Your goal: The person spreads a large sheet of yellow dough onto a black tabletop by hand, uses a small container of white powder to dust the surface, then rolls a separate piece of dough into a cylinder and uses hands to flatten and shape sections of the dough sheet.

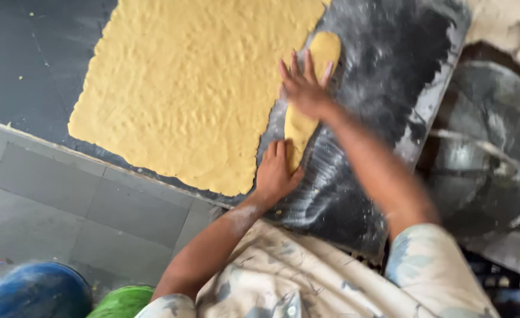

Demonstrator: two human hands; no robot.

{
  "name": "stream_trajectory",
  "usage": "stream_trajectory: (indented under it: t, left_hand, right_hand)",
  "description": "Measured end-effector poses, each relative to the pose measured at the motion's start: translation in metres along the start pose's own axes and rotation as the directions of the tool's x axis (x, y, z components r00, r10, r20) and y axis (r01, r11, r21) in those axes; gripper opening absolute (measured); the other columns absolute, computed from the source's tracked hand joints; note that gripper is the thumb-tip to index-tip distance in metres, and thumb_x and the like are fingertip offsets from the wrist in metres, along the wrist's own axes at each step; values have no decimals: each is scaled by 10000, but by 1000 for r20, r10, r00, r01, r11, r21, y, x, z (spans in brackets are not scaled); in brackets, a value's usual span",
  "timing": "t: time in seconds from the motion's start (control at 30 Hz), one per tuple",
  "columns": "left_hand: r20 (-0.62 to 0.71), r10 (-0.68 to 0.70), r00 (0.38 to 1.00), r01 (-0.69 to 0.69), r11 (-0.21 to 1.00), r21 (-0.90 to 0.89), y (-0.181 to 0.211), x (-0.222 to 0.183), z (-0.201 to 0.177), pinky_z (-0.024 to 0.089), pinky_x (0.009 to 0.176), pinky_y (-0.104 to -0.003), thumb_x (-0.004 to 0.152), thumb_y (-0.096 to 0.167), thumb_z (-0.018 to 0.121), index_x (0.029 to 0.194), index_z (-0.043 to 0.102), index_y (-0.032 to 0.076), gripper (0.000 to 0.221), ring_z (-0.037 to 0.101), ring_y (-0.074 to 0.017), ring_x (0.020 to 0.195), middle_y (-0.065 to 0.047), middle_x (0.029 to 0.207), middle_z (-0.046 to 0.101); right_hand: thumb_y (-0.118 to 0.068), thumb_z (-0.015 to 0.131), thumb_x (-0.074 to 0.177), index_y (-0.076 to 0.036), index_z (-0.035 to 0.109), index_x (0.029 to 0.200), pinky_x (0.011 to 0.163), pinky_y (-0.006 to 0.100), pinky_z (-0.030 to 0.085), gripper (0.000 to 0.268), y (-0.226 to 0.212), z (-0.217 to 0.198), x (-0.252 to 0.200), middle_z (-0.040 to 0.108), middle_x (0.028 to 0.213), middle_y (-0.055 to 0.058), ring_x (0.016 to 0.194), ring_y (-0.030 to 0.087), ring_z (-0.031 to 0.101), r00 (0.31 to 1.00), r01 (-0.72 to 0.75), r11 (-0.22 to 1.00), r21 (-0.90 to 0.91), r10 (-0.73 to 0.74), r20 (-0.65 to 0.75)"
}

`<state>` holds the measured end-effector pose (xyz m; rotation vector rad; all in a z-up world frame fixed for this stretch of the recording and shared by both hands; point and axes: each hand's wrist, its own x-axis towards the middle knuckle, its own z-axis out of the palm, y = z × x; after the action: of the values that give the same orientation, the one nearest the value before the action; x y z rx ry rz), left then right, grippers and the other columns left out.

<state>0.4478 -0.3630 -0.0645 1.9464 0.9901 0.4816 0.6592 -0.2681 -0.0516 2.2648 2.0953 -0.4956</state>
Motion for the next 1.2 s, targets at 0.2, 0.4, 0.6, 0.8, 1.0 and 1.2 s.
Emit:
stream_trajectory:
  t: [0.2, 0.4, 0.6, 0.8, 1.0, 1.2]
  left_hand:
    - [-53, 47, 998, -49, 997, -51, 4, -6, -1, 498, 959, -486, 777, 266, 777, 1399, 433, 7, 757, 529, -454, 1198, -239, 1319, 481]
    - [-49, 45, 998, -46, 999, -3, 8, -16, -2, 460, 1044, -485, 810, 338, 821, 1395, 433, 25, 768, 508, -443, 1255, -235, 1357, 479]
    - [-110, 157, 981, -151, 987, 61, -10, -51, -22, 379, 1063, -534, 735, 428, 888, 1394, 439, 38, 888, 454, -430, 1265, -227, 1388, 459]
    - [-117, 199, 973, -186, 976, 108, -36, -59, -32, 344, 1102, -541, 728, 456, 901, 1416, 429, 55, 926, 427, -421, 1322, -206, 1441, 429]
    - [-219, 206, 954, -180, 975, 130, -34, -48, -36, 290, 1130, -584, 682, 529, 906, 1416, 418, 47, 1004, 331, -462, 1417, -245, 1531, 328]
    - [-176, 270, 946, -236, 952, 192, -43, -56, -37, 223, 1182, -607, 688, 622, 865, 1470, 381, 56, 1080, 249, -468, 1491, -274, 1628, 214]
  right_hand:
    - [-729, 208, 1055, -200, 33, 1719, 1201, 787, -90, 867, 1, 5, -21, -48, 1754, 238, 1624, 467, -68, 930, 2, 999, -53, -21, -367]
    - [-668, 230, 985, -225, 10, 1651, 1074, 841, -112, 830, -2, 11, -1, -80, 1730, 176, 1571, 484, -112, 983, -85, 991, 102, 67, 169]
    - [-768, 308, 978, -335, -76, 1650, 1128, 785, -98, 887, -39, 48, -42, -110, 1730, 206, 1599, 426, -72, 921, 18, 979, -201, -95, -377]
    - [-738, 250, 982, -188, -34, 1661, 1127, 792, -100, 918, -9, -8, -12, -118, 1716, 219, 1581, 449, -105, 998, -47, 965, 256, 38, 41]
    - [-783, 243, 981, -139, 12, 1667, 1108, 802, -102, 969, -72, 38, -56, -139, 1695, 236, 1564, 492, -96, 951, -22, 1000, 4, 22, -310]
    - [-779, 225, 964, -127, -76, 1647, 1095, 785, -73, 991, -27, -19, -40, -232, 1661, 301, 1510, 511, -160, 994, -78, 928, 364, 99, -37]
